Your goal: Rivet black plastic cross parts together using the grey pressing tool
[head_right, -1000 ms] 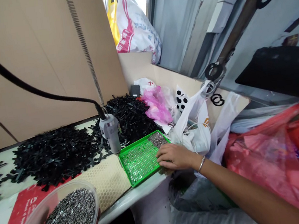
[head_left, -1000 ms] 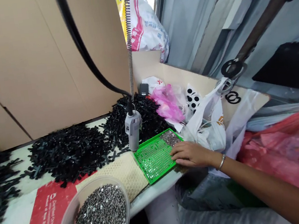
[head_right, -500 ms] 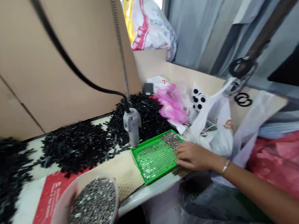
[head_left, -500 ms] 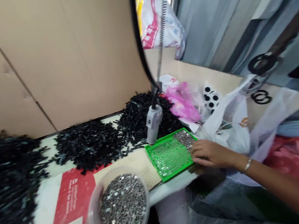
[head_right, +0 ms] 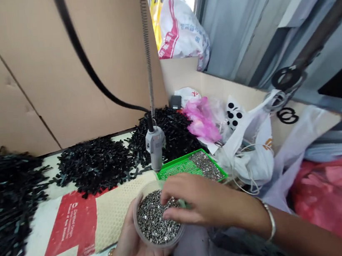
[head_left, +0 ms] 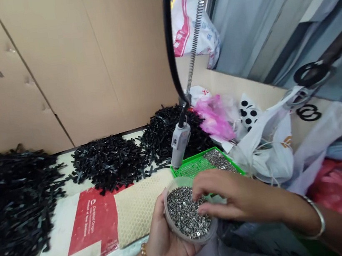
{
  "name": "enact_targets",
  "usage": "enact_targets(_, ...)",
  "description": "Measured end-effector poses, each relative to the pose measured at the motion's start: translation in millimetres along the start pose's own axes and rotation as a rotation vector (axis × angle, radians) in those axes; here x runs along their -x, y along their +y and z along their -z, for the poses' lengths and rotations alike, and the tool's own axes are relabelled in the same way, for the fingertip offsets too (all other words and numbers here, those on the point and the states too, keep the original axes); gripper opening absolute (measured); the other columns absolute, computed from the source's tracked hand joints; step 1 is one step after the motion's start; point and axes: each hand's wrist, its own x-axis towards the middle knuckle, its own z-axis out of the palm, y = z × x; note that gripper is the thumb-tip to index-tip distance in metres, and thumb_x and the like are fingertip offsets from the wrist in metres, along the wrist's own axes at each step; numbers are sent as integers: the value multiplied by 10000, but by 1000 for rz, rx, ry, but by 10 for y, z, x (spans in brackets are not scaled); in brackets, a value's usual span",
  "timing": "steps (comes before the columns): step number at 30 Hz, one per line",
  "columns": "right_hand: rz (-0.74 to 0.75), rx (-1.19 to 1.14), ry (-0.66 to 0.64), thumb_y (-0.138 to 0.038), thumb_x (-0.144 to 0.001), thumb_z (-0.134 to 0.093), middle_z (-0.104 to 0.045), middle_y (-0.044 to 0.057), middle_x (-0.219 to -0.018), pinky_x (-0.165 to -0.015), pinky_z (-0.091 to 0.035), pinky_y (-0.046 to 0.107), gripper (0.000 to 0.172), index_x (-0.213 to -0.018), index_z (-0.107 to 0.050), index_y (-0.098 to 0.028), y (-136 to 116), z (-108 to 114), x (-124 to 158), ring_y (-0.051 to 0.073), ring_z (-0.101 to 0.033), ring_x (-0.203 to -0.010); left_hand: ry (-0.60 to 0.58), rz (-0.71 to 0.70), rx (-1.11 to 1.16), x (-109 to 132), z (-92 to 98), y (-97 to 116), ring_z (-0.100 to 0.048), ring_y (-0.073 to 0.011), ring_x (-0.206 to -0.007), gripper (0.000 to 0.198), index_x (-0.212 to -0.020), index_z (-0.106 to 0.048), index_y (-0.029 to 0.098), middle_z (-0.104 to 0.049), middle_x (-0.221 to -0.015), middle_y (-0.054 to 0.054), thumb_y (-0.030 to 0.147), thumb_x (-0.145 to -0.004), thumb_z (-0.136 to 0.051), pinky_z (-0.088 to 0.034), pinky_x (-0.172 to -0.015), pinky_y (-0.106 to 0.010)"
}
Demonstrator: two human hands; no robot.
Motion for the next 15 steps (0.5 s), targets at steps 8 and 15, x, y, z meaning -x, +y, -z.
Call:
enact_targets(8, -370, 262, -201, -328, -859, -649, -589, 131, -1088, -829, -458, 405, 333, -1148, -606, -169, 53, -110, 21, 305, -561, -957, 74, 12, -64, -456, -69, -118, -643, -229, -834, 450, -1068, -636, 129, -690, -998, -110, 517, -895, -488, -479, -765, -339)
enact_targets(15, -411, -5, -287, -120, -695, -710, -601, 37, -905, -641, -403, 258, 277, -957, -623, -143, 588, 9, -126, 205, -548, -792, 162, -46, -138, -801, -184, -149, -647, -241, -781, 436, -1026, -610, 139, -691, -898, -108, 529, -897, -464, -467, -774, -362)
